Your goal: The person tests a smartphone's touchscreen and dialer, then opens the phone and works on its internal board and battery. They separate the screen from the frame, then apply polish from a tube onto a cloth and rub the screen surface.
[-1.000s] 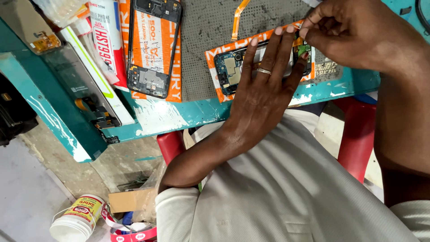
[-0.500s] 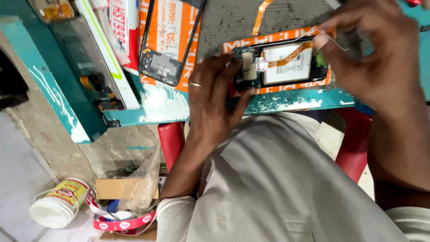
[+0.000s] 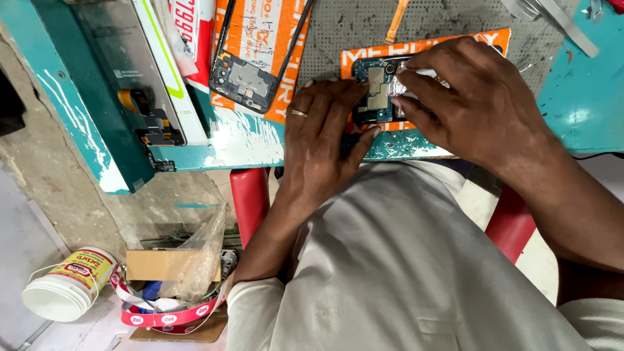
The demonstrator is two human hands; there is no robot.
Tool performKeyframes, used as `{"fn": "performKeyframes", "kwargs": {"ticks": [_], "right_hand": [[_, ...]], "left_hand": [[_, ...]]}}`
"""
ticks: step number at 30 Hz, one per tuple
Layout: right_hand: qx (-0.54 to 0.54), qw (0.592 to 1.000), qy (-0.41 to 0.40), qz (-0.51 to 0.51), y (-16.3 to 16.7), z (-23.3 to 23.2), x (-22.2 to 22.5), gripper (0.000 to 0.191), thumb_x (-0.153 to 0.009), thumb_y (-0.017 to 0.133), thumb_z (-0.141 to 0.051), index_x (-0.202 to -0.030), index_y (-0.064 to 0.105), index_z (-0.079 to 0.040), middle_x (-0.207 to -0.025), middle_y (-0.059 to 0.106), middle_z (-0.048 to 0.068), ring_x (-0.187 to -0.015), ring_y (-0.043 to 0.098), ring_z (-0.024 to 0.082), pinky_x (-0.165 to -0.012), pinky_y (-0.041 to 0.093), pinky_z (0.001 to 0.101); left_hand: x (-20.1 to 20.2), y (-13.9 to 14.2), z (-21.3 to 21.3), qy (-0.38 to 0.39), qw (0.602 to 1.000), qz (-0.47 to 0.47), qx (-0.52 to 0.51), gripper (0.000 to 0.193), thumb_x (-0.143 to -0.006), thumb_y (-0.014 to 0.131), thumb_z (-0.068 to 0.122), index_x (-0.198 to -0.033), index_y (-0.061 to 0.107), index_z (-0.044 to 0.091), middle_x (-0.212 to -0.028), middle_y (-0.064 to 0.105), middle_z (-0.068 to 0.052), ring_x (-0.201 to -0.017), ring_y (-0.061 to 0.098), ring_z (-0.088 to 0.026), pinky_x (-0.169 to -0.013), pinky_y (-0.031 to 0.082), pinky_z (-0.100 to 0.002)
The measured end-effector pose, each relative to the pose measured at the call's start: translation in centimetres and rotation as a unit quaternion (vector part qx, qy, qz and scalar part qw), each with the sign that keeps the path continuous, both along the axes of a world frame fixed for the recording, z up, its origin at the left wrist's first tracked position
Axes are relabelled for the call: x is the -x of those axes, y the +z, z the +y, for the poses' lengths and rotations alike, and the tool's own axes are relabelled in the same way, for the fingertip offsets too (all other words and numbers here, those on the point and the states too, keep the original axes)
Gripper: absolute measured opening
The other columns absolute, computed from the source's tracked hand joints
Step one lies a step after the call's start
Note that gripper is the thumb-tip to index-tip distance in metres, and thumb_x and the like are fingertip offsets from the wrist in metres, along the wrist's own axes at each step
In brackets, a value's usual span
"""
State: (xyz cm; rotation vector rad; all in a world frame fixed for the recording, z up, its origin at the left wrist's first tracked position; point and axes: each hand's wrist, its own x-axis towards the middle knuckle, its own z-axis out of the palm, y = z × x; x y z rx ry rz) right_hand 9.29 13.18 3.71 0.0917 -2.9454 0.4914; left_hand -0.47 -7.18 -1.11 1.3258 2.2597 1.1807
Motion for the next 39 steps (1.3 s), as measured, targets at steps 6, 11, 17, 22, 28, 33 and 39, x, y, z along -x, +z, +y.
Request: {"fn": "performKeyframes", "kwargs": {"ticks": [6,11,17,22,28,33,39], "right_hand": [[-0.072,0.997,0.008,0.024,0.3,-0.7,-0.2,0.016,-0.081,0.083,-0.011,-0.094,0.076,-0.006,-0.102,0.066,0.004,-0.095,0.066,0.021,-0.074,0.059,0.0341],[-0.078,0.997,0.001,0.026,0.2,-0.9,0.0,0.013,-0.086,0.08,-0.013,-0.097,0.075,-0.008,-0.105,0.064,0.002,-0.095,0.063,0.018,-0.067,0.057,0.032],[-0.076,0.997,-0.024,0.005,0.9,-1.4,0.2,0.012,-0.084,0.08,-0.014,-0.094,0.076,-0.01,-0.105,0.063,0.003,-0.093,0.062,0.018,-0.06,0.054,0.0322],[-0.082,0.996,-0.026,-0.017,1.7,-1.8,0.6,0.012,-0.078,0.079,-0.014,-0.088,0.077,-0.008,-0.101,0.063,0.003,-0.09,0.062,0.019,-0.056,0.054,0.0328],[-0.14,0.99,-0.013,-0.022,1.5,-2.3,0.7,0.012,-0.085,0.078,-0.012,-0.094,0.076,-0.005,-0.099,0.062,0.004,-0.089,0.061,0.016,-0.058,0.054,0.0292],[-0.219,0.975,0.021,-0.019,0.9,-2.6,0.6,0.018,-0.077,0.073,-0.013,-0.092,0.076,-0.004,-0.099,0.066,0.004,-0.093,0.065,0.015,-0.067,0.059,0.0259],[-0.276,0.96,0.038,0.006,0.1,-2.8,0.2,0.021,-0.077,0.071,-0.014,-0.095,0.075,-0.003,-0.102,0.068,0.005,-0.1,0.066,0.015,-0.076,0.061,0.0227]], "left_hand": [[0.1,-0.1,-0.2,0.0,1.0,-0.009,-0.002,0.053,-0.096,0.082,0.022,-0.139,0.057,0.005,-0.138,0.06,-0.013,-0.132,0.056,-0.036,-0.117,0.042,-0.05],[0.0,-0.1,-0.1,0.004,1.0,0.005,0.011,0.043,-0.095,0.082,0.024,-0.129,0.065,0.006,-0.135,0.06,-0.011,-0.129,0.057,-0.035,-0.12,0.043,-0.053],[-0.2,-0.3,-0.1,0.005,1.0,0.012,0.011,0.039,-0.096,0.08,0.024,-0.128,0.069,0.006,-0.136,0.059,-0.011,-0.131,0.056,-0.034,-0.122,0.042,-0.054],[-0.3,-0.7,-0.2,0.002,1.0,0.018,0.006,0.041,-0.097,0.08,0.027,-0.13,0.068,0.006,-0.137,0.058,-0.011,-0.132,0.054,-0.034,-0.122,0.041,-0.054],[-0.3,-0.8,-0.2,0.003,1.0,0.017,0.001,0.04,-0.097,0.079,0.026,-0.131,0.068,0.007,-0.137,0.058,-0.011,-0.133,0.054,-0.034,-0.123,0.041,-0.053],[-0.2,-0.8,-0.3,-0.003,1.0,0.022,0.013,0.039,-0.098,0.078,0.026,-0.131,0.069,0.008,-0.135,0.06,-0.01,-0.132,0.055,-0.032,-0.123,0.041,-0.053],[-0.1,-0.7,-0.2,-0.007,1.0,0.026,0.017,0.039,-0.098,0.077,0.025,-0.131,0.069,0.007,-0.131,0.061,-0.01,-0.131,0.055,-0.032,-0.122,0.041,-0.053]]}}
